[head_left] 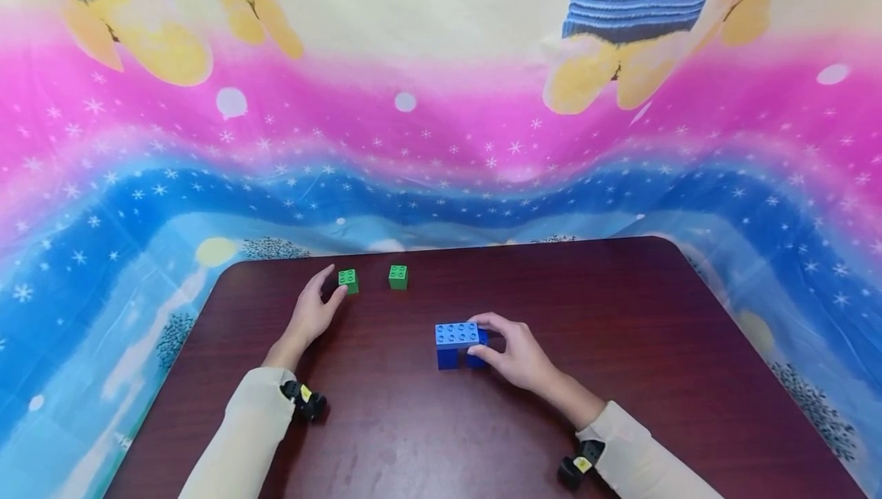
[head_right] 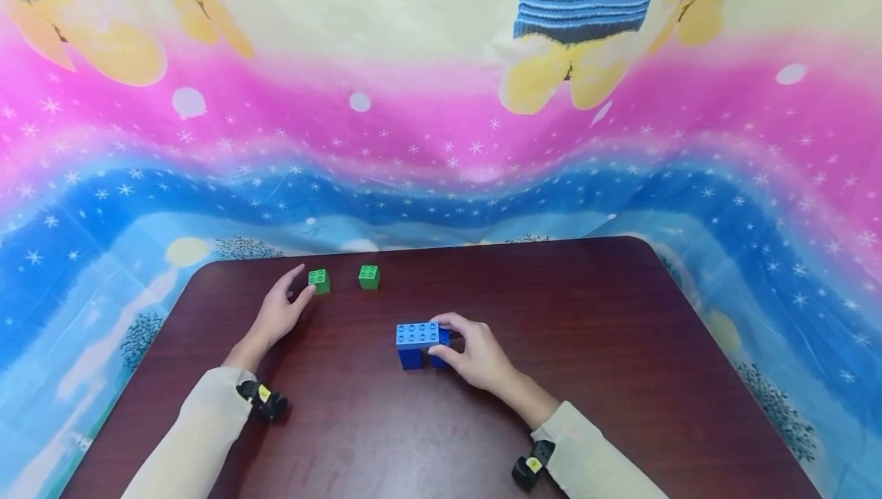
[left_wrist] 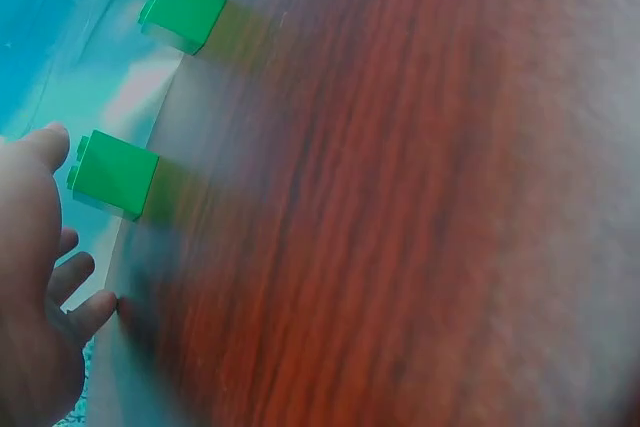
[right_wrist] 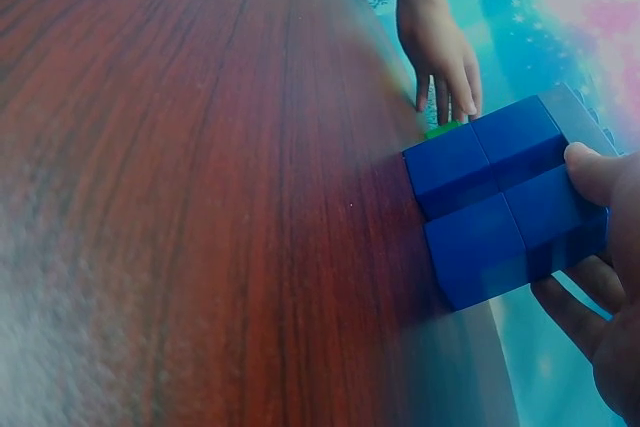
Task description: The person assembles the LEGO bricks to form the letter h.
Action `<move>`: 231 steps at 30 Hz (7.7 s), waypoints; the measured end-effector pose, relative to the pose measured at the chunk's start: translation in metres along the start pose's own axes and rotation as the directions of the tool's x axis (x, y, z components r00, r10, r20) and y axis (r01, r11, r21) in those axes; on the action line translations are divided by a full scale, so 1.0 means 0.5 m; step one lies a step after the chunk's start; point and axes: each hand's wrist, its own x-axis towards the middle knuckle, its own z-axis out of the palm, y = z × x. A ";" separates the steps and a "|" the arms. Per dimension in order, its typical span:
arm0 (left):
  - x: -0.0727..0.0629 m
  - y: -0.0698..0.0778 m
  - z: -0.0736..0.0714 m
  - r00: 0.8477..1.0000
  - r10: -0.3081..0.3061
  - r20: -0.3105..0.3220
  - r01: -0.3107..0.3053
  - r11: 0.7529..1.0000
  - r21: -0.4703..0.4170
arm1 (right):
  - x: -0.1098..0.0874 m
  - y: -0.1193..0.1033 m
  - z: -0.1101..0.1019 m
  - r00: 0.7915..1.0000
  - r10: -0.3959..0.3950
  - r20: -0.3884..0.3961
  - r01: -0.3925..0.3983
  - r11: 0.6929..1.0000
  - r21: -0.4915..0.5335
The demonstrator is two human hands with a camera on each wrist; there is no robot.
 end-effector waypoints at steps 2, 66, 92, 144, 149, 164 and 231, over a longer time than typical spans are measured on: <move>0.004 0.000 0.002 1.000 -0.006 0.000 0.006 1.000 -0.002 | 0.000 0.000 0.000 1.000 -0.002 0.000 0.002 1.000 0.000; -0.009 0.022 -0.004 0.999 -0.044 -0.015 0.042 0.994 -0.101 | -0.001 0.001 0.001 1.000 -0.009 -0.003 0.009 1.000 0.013; -0.039 0.100 -0.034 0.994 0.089 -0.063 -0.095 0.990 -0.105 | -0.002 -0.002 0.001 1.000 0.012 0.000 -0.012 1.000 0.025; -0.095 0.322 0.061 0.946 0.313 0.082 -0.279 0.917 -0.285 | 0.001 0.002 0.000 1.000 -0.008 -0.006 0.008 1.000 0.030; -0.101 0.331 0.084 0.935 0.336 0.114 -0.294 0.913 -0.283 | 0.003 0.003 0.001 1.000 -0.013 -0.003 0.013 1.000 0.027; -0.112 0.331 0.129 0.905 0.398 0.152 -0.346 0.895 -0.281 | 0.001 0.005 0.002 1.000 -0.022 0.003 0.022 0.999 0.043; -0.125 0.311 0.148 0.908 0.390 0.154 -0.312 0.873 -0.374 | 0.000 0.007 0.006 1.000 -0.030 -0.005 0.031 0.999 0.043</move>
